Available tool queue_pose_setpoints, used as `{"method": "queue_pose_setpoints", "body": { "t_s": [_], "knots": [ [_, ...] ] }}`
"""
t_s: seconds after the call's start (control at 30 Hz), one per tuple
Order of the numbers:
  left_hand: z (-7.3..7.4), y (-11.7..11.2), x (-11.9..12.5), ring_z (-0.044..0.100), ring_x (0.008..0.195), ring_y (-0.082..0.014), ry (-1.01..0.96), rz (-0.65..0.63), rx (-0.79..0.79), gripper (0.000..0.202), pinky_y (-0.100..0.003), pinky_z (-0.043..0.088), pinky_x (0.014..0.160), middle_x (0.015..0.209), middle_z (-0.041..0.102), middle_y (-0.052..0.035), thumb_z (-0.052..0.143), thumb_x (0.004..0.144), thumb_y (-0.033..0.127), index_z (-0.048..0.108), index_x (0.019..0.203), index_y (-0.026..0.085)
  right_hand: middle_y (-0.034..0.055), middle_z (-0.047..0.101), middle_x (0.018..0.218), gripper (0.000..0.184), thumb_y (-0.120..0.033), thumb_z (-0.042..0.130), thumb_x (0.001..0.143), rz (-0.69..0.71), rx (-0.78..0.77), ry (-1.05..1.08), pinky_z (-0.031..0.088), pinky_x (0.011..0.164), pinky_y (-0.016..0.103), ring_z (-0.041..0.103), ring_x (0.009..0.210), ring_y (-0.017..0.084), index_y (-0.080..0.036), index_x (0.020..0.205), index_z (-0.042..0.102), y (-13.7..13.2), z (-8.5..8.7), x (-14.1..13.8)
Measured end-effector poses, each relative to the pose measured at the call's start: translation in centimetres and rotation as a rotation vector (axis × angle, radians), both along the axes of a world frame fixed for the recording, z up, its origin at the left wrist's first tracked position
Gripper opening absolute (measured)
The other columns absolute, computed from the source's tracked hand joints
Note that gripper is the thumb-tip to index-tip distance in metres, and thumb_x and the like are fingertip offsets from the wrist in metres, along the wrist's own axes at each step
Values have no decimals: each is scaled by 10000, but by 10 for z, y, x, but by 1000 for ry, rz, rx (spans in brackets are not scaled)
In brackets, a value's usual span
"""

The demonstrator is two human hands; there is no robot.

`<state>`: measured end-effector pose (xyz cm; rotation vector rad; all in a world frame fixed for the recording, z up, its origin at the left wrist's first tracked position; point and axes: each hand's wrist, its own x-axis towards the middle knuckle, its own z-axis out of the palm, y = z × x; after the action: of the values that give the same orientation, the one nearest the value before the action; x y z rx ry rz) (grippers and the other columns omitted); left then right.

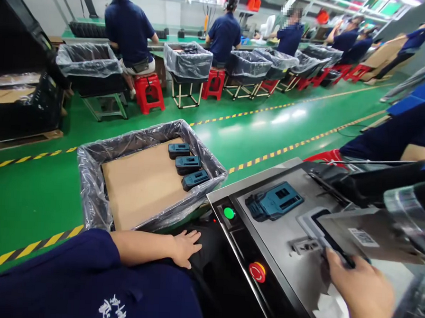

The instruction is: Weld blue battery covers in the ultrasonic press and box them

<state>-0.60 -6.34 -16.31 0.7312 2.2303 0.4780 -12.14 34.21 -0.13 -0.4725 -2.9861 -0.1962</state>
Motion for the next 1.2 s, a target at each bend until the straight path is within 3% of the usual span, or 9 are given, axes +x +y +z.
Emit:
{"method": "queue_pose_setpoints", "body": {
  "t_s": [0.1,0.2,0.33,0.57,0.73,0.87,0.93,1.07,1.2],
  "knots": [
    [2,-6,-1,89,1436,-382,-18,7,13,921,-623,239,1068,1568,60,-217,676,674,493,320,1444,133,334,617,1004,787,-591,375,744,-191,-36,-174,407,716,443,571,974,408,43,1120,650,-6,4,-6],
    [4,-9,-2,105,1433,-383,-29,6,27,906,-619,246,1070,1567,80,-219,667,684,494,329,1437,119,352,595,1042,799,-604,359,755,-227,-43,-126,390,697,449,540,1040,420,41,1134,641,-6,6,-8],
    [6,-9,-3,118,1431,-381,-43,22,37,868,-626,247,1068,1569,106,-198,667,687,478,354,1426,149,316,625,1028,635,-561,492,706,-202,-81,-89,358,640,445,565,983,421,-82,1062,711,7,2,-17],
    [10,-8,-3,96,1441,-357,-75,62,60,853,-611,224,1087,1572,100,-186,682,676,451,376,1415,153,283,637,1004,451,-499,631,630,-247,-162,-154,318,608,432,587,862,392,-147,881,763,12,3,-35],
    [21,-10,1,161,1426,-371,-68,96,70,881,-605,262,1076,1565,139,-188,677,667,493,370,1422,160,185,635,784,443,-557,524,711,-81,-240,117,352,586,394,554,686,300,-173,743,744,2,4,-12],
    [28,-15,2,244,1400,-376,-35,136,85,881,-543,262,1108,1541,226,-202,669,661,528,405,1405,138,140,646,812,459,-509,421,788,12,-123,384,394,770,418,558,802,268,-154,709,702,-8,-1,6],
    [33,-16,2,296,1385,-352,-25,162,104,843,-488,273,1122,1515,299,-194,661,669,520,435,1385,135,126,657,863,453,-483,393,825,57,-62,434,382,840,407,554,860,253,-157,735,694,-11,0,16],
    [46,-15,1,448,1298,-287,-9,220,175,690,-400,335,1104,1391,498,-143,637,702,446,514,1317,157,121,653,871,428,-465,388,860,132,26,420,404,792,377,557,835,247,-158,751,666,-13,11,41],
    [64,-4,-2,564,1152,-266,36,261,296,527,-389,425,1024,1241,614,-96,614,733,423,589,1207,193,130,643,797,405,-469,382,854,155,-52,387,432,741,377,579,784,261,-170,721,620,-26,34,70]
  ]
}}
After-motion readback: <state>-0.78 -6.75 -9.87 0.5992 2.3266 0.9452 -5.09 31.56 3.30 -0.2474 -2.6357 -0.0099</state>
